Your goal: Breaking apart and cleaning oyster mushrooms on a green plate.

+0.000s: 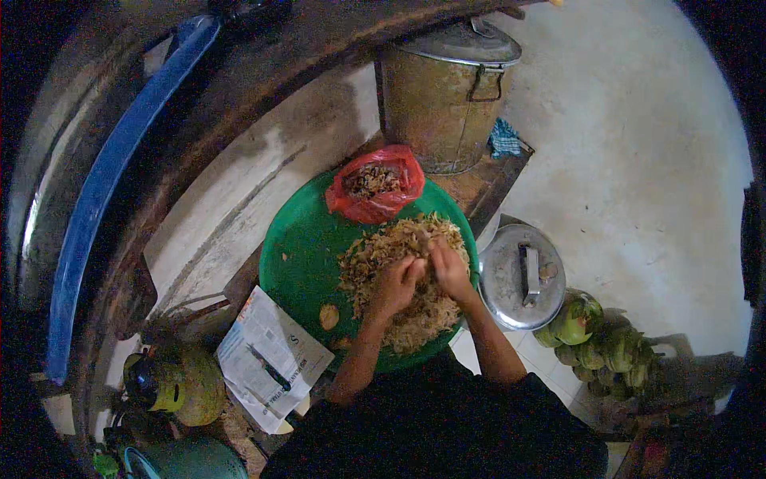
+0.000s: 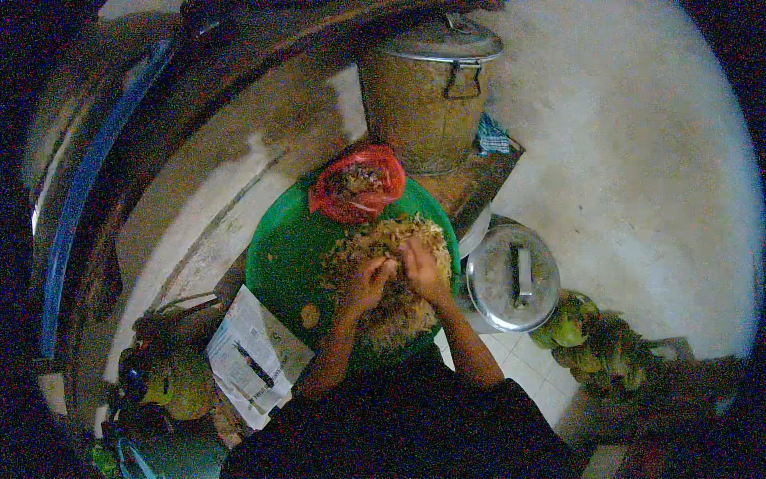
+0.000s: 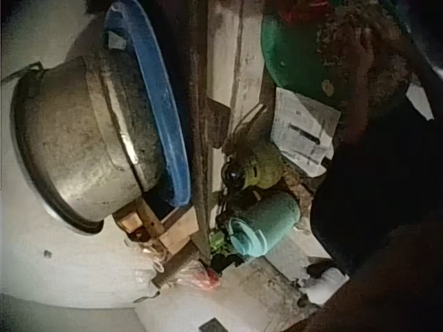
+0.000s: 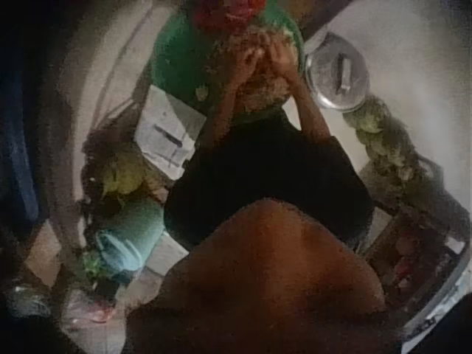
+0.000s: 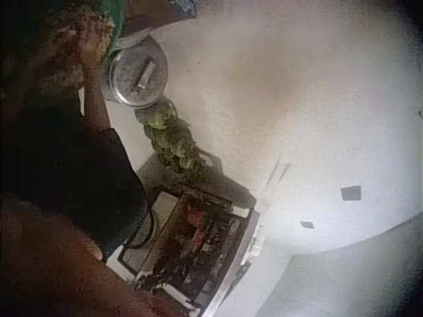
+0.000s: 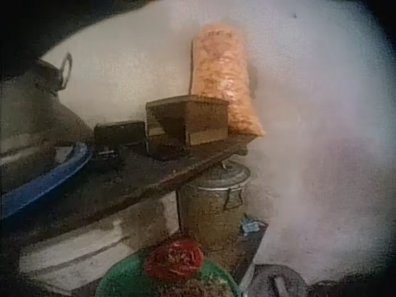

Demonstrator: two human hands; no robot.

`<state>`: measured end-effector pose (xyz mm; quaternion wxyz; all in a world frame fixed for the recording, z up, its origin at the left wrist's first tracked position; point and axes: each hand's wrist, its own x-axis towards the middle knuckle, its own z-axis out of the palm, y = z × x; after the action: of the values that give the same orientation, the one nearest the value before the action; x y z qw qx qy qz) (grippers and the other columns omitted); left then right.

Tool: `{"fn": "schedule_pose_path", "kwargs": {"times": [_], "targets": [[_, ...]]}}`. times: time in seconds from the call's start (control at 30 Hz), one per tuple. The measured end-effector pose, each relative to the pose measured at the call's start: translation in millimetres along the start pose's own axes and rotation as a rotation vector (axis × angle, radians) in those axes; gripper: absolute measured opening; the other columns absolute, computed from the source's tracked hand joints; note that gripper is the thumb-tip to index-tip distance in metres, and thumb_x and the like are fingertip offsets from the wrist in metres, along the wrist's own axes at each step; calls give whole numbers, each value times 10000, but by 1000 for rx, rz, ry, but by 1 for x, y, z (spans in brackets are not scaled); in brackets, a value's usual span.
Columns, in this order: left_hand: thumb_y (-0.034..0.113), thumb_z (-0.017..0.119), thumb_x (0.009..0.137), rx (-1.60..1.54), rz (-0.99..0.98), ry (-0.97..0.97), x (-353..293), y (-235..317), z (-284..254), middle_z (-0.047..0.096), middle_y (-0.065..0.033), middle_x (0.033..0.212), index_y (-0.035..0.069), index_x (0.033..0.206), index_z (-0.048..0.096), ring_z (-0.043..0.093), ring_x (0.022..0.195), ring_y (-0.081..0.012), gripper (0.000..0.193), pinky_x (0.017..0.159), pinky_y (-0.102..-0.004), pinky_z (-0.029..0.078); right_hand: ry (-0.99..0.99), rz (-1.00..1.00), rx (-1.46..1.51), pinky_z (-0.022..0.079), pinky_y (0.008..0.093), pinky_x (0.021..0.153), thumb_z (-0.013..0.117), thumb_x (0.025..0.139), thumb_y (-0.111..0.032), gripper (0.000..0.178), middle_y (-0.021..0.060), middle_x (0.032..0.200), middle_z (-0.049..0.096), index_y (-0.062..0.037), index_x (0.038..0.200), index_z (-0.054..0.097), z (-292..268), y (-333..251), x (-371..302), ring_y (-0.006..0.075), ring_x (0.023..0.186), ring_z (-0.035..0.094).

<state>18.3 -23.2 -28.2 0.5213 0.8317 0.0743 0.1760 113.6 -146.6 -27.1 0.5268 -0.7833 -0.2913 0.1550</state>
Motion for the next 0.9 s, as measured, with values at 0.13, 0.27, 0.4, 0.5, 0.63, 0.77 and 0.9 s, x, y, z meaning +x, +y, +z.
{"fn": "schedule_pose_path", "kwargs": {"times": [0.13, 0.27, 0.4, 0.5, 0.63, 0.77, 0.9], "targets": [[241, 421, 917, -51, -133, 125, -3, 0, 6, 598, -182, 853, -4, 932, 557, 600, 811, -323, 281, 667, -379, 451, 76, -3, -131, 367, 382, 951, 419, 919, -245, 379, 232, 1197, 488, 5, 1202, 443, -1, 16, -2, 351, 1125, 469], [224, 431, 911, 244, -42, 177, 3, 0, 9, 595, -185, 780, -9, 868, 557, 613, 724, -301, 269, 619, -373, 458, -156, -118, -128, 345, 390, 966, 411, 922, -258, 388, 233, 1210, 477, -6, 1217, 434, 4, 15, -7, 354, 1142, 450], [226, 450, 902, 312, -108, 160, 7, -30, 13, 592, -195, 746, -7, 832, 556, 616, 667, -293, 265, 585, -375, 465, 56, 9, -112, 354, 347, 942, 391, 929, -290, 431, 226, 1194, 486, 22, 1227, 409, 8, 24, -9, 341, 1118, 470], [264, 463, 896, 457, -260, 134, 24, -20, -11, 592, -178, 703, -7, 809, 561, 602, 639, -294, 301, 595, -385, 458, 91, 8, -195, 333, 361, 969, 390, 921, -329, 502, 256, 1247, 433, 13, 1285, 343, -9, 36, -3, 379, 1156, 429], [302, 476, 868, 382, 63, 330, 87, -40, -36, 585, -198, 710, -23, 798, 574, 571, 701, -331, 346, 670, -401, 442, -215, 76, -355, 333, 388, 970, 387, 919, -329, 558, 295, 1288, 364, -2, 1344, 232, -19, 44, -4, 393, 1142, 435], [341, 482, 825, 724, 16, 252, 159, -92, -74, 604, -238, 859, -31, 873, 599, 577, 846, -393, 393, 744, -463, 457, -283, 53, -240, 373, 430, 913, 382, 921, -323, 575, 313, 1264, 374, -20, 1365, 177, -16, 10, -11, 397, 1064, 493], [487, 453, 804, 762, -574, -182, 196, -29, -68, 481, -168, 1233, 191, 1219, 479, 484, 1092, -357, 511, 918, -438, 387, -157, 0, -219, 425, 449, 775, 474, 885, -244, 564, 306, 1027, 518, -21, 1325, 199, -30, 24, -27, 427, 901, 550]]}}
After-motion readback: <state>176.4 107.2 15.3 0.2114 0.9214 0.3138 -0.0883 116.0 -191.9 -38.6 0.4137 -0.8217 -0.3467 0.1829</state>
